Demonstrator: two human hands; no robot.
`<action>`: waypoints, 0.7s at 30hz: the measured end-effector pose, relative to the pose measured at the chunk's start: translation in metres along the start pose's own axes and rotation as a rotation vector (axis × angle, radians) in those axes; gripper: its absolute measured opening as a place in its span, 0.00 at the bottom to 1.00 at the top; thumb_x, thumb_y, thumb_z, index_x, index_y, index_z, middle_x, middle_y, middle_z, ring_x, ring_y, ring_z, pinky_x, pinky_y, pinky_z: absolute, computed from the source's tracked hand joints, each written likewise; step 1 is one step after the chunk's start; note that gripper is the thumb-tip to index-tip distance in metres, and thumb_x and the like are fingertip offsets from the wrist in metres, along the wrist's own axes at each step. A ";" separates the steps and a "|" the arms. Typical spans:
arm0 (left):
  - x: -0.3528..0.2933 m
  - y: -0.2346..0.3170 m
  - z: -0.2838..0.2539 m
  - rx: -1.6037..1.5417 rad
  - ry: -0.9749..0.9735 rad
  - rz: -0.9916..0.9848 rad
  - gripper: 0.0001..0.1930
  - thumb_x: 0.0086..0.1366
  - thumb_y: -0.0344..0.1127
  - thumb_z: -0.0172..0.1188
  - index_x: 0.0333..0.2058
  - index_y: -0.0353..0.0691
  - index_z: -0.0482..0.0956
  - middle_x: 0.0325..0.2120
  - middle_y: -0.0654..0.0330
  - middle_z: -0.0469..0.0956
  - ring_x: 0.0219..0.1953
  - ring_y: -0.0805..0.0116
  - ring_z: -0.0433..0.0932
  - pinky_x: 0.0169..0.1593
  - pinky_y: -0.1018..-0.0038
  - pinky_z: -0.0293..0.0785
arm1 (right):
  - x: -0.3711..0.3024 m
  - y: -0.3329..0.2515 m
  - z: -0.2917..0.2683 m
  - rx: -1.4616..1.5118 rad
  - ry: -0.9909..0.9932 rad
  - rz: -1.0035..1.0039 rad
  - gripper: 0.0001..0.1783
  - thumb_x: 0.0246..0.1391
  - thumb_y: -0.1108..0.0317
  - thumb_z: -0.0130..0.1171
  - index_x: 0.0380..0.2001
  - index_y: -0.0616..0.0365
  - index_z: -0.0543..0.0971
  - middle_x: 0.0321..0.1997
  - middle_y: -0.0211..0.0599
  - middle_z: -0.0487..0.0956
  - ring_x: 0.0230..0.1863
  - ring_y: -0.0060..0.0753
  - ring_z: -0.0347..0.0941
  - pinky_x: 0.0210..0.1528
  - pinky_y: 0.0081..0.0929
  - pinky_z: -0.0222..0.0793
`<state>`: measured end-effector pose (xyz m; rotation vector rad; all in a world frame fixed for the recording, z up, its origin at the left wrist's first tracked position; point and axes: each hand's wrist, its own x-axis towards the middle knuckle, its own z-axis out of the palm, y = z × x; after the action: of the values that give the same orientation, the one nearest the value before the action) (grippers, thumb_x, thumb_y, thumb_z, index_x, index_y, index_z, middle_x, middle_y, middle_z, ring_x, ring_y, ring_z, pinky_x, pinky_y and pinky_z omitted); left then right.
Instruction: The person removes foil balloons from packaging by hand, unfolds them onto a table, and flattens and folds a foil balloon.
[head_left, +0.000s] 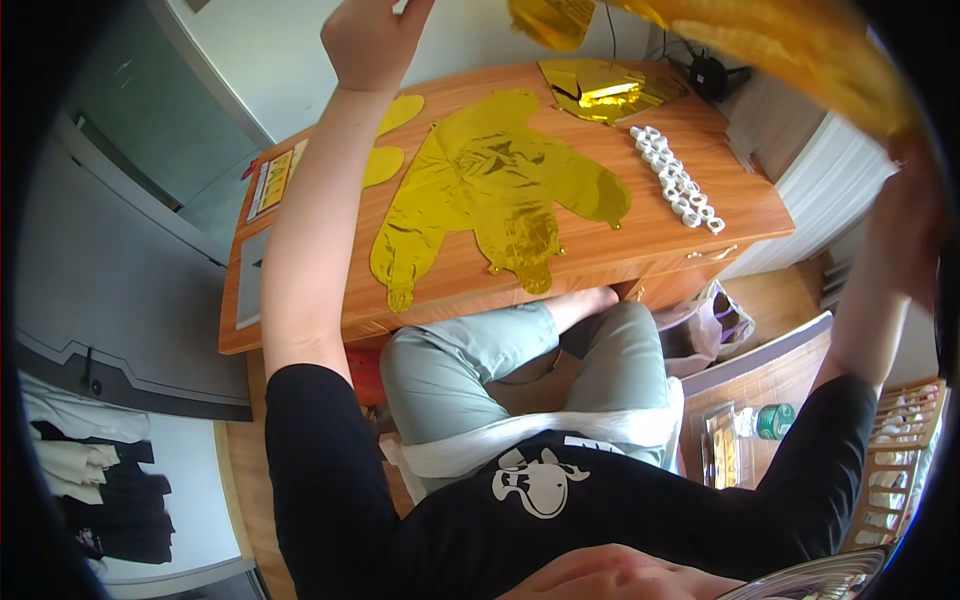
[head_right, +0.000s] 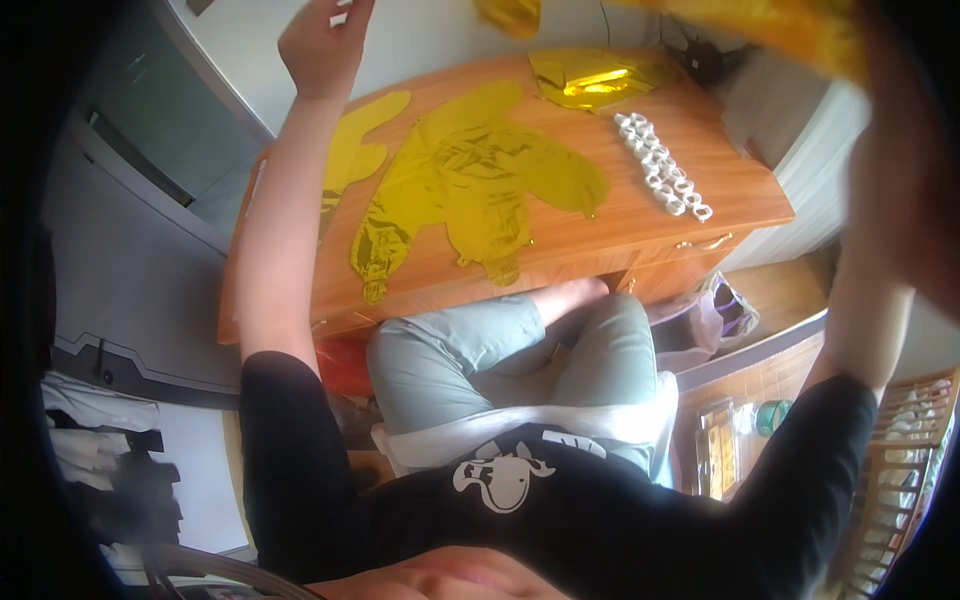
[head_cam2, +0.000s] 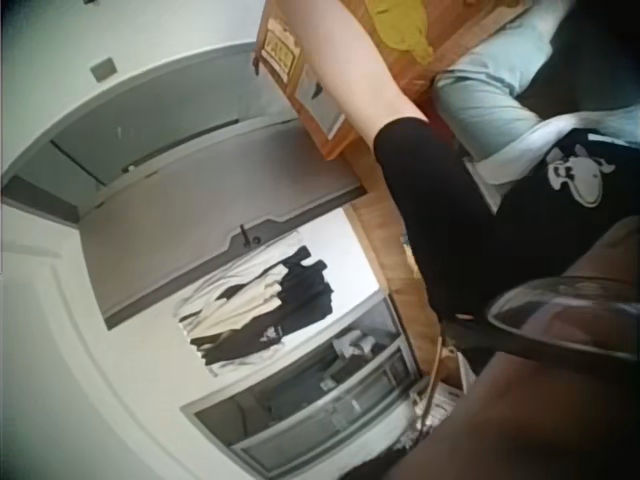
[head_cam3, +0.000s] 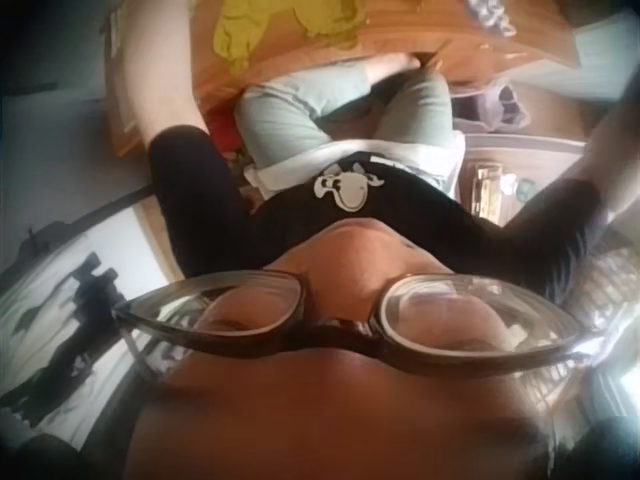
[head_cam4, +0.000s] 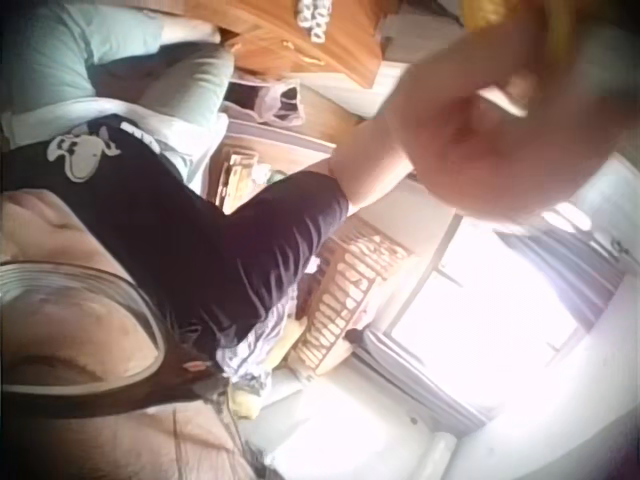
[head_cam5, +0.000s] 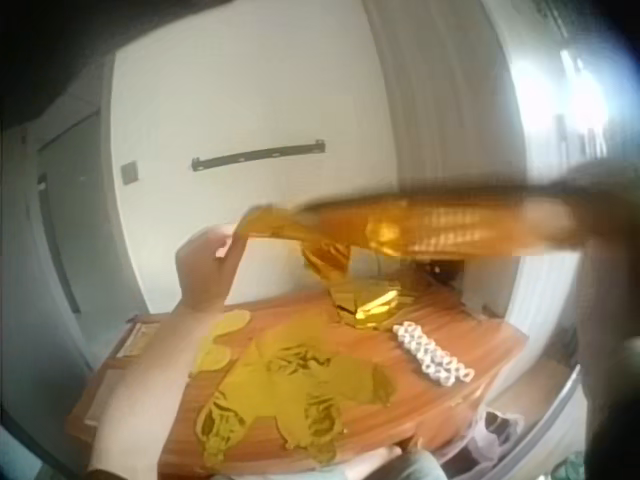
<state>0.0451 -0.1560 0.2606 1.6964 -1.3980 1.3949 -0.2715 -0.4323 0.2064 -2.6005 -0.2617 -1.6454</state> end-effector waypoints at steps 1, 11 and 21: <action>0.006 -0.003 0.003 0.002 0.139 0.163 0.05 0.64 0.31 0.67 0.38 0.43 0.87 0.38 0.57 0.88 0.39 0.57 0.87 0.41 0.68 0.82 | 0.019 -0.059 -0.018 -0.105 -0.052 -0.071 0.11 0.48 0.70 0.66 0.37 0.59 0.84 0.53 0.43 0.83 0.55 0.42 0.80 0.51 0.33 0.78; -0.210 -0.098 0.090 0.147 -0.466 -0.154 0.15 0.62 0.29 0.65 0.46 0.56 0.87 0.58 0.61 0.79 0.64 0.60 0.72 0.71 0.52 0.62 | -0.077 -0.116 0.153 0.264 -0.266 -0.022 0.09 0.46 0.75 0.70 0.34 0.56 0.85 0.44 0.34 0.87 0.48 0.41 0.83 0.46 0.37 0.77; -0.232 -0.085 0.083 -0.015 -1.050 -0.688 0.27 0.73 0.50 0.54 0.65 0.43 0.71 0.67 0.53 0.69 0.70 0.52 0.66 0.76 0.44 0.43 | -0.116 -0.151 0.218 0.410 -0.429 0.210 0.09 0.46 0.70 0.72 0.33 0.55 0.84 0.35 0.34 0.86 0.40 0.42 0.82 0.45 0.39 0.76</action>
<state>0.1704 -0.1135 0.0363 2.6908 -1.0196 0.0587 -0.1518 -0.2677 0.0008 -2.5176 -0.2932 -0.8489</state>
